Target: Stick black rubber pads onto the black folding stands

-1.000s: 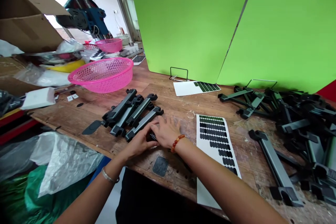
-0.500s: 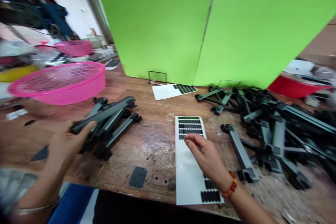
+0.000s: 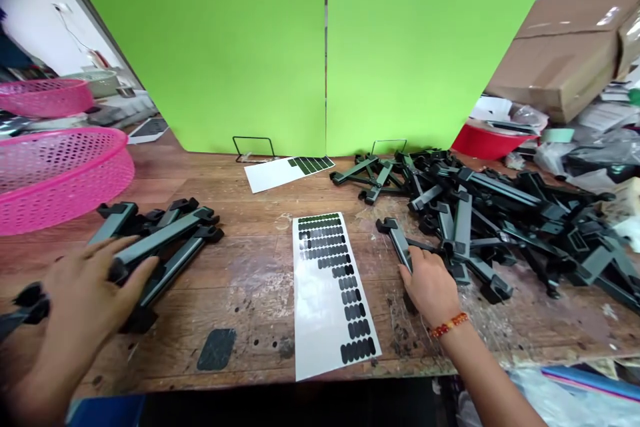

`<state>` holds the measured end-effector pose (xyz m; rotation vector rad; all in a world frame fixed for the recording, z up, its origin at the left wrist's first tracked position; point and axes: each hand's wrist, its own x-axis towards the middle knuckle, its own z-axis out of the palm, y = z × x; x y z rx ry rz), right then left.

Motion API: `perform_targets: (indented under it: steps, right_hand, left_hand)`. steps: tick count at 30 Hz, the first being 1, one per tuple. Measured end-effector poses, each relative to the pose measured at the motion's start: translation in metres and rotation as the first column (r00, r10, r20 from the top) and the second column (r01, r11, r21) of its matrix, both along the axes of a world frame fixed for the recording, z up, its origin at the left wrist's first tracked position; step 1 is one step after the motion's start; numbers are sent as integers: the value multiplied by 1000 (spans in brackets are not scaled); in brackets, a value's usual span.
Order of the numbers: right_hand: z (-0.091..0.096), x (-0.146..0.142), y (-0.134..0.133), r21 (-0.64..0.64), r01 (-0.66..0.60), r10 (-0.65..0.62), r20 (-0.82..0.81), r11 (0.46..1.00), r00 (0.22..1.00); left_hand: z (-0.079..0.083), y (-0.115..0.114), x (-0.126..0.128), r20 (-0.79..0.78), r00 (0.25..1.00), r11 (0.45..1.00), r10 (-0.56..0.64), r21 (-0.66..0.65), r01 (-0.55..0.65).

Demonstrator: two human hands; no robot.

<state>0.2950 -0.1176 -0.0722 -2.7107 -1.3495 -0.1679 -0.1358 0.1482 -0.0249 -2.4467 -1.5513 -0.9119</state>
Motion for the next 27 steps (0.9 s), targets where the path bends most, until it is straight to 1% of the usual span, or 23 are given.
perform_targets:
  steps: [2,3,5,7,8,9,10,11,12,13,14,15,16,17,18,19,20,21,22,24,25,26,27]
  right_hand:
    - [-3,6,3,-6,31,-32,-68,999,997]
    - [-3,7,5,29,50,-46,-123,998,991]
    - [1,7,10,183,101,-48,-270,978,962]
    - [10,-1,17,389,159,11,-400,907,917]
    - [17,-9,20,475,174,61,-439,862,896]
    - [24,-21,24,540,173,116,-459,824,881]
    - [30,-37,28,583,152,170,-461,798,871]
    - [36,-55,33,599,103,230,-453,794,862]
    - [41,-75,36,602,38,277,-422,798,863]
    - [44,-97,40,604,-59,346,-371,795,862]
    - [45,-118,42,606,-183,442,-309,774,842]
    - [45,-137,44,607,-294,535,-262,739,803]
    - [43,-154,45,586,-389,613,-246,711,751]
    - [41,-166,44,576,-461,677,-237,675,697]
    - [38,-174,43,577,-499,717,-234,646,657]
    - [36,-176,41,589,-505,731,-235,631,640]
    - [33,-173,38,609,-481,725,-241,631,646]
    - [30,-166,35,622,-435,696,-261,651,669]
    - [27,-155,31,617,-376,649,-300,691,699]
    - [20,-129,26,532,-265,523,-420,804,742]
    - [16,-117,23,469,-230,463,-475,853,748]
    - [13,-106,22,404,-209,411,-518,891,750]
    - [9,-98,21,350,-200,372,-545,915,751]
  left_hand:
    - [-1,-14,22,26,992,992,-127,1,127]
    - [-3,-22,32,59,979,980,-195,-19,196]
    - [-6,-40,50,162,940,942,-301,-107,320]
    - [-9,-59,67,308,890,867,-337,-266,420]
    - [-9,-70,76,396,861,805,-319,-367,466]
    - [-9,-80,85,494,827,724,-270,-462,512]
    - [-9,-90,94,594,780,623,-196,-539,567]
    - [-9,-100,104,689,718,509,-103,-583,633]
    - [-9,-110,113,768,641,393,0,-589,706]
    - [-10,-119,122,824,557,289,102,-560,776]
    - [-11,-126,130,856,479,214,195,-514,831]
    - [-12,-132,136,866,417,177,277,-472,863]
    - [-13,-136,139,861,377,169,342,-451,876]
    - [-13,-137,140,847,359,178,392,-453,873]
    - [-14,-135,139,828,363,185,428,-473,861]
    - [-14,-132,135,806,380,181,454,-501,846]
    - [-14,-127,129,783,408,163,469,-531,831]
    - [-14,-121,122,761,444,132,473,-560,818]
    - [-15,-114,115,741,482,96,467,-585,805]
    - [-17,-103,102,709,556,48,434,-634,771]
    - [-20,-99,98,698,589,41,407,-658,752]
    - [-24,-96,96,692,618,53,373,-681,731]
    - [-28,-93,95,693,642,88,329,-699,710]
